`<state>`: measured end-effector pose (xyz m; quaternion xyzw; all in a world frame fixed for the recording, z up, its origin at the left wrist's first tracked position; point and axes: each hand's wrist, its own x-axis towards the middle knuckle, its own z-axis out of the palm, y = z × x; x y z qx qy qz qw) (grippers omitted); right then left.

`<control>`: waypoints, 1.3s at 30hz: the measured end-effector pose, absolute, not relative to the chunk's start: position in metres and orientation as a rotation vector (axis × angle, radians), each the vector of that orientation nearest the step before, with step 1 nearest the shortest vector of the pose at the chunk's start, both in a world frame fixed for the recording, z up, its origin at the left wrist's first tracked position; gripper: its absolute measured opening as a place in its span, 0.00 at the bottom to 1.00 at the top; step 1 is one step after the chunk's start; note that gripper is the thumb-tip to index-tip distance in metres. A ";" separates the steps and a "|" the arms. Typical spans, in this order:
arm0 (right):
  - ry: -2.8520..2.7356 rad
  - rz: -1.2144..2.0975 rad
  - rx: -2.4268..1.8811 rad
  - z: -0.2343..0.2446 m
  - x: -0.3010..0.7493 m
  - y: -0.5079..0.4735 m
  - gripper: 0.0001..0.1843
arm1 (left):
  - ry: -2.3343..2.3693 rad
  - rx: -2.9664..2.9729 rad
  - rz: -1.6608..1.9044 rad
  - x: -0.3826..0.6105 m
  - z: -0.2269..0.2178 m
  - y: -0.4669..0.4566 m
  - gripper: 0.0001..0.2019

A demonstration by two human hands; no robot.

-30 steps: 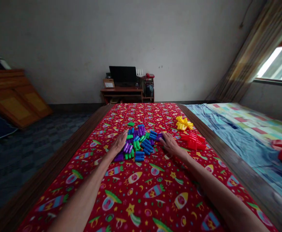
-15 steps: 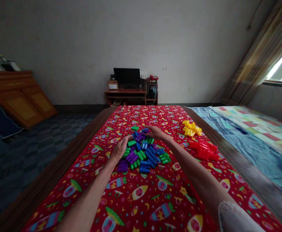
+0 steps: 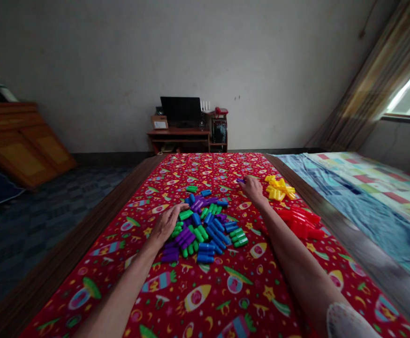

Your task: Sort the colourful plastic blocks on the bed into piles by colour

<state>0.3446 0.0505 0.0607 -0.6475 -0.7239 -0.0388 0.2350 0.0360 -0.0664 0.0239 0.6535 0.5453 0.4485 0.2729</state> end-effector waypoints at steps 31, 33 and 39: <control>-2.335 0.717 -1.310 0.093 0.321 0.040 0.12 | 1.485 1.793 1.195 0.037 0.027 -0.072 0.33; -2.429 0.752 -1.121 0.095 0.298 0.024 0.12 | 1.452 1.809 1.215 0.041 0.031 -0.075 0.35; -2.651 0.500 -0.742 0.092 0.236 -0.025 0.08 | 1.577 1.892 1.123 0.040 0.029 -0.074 0.31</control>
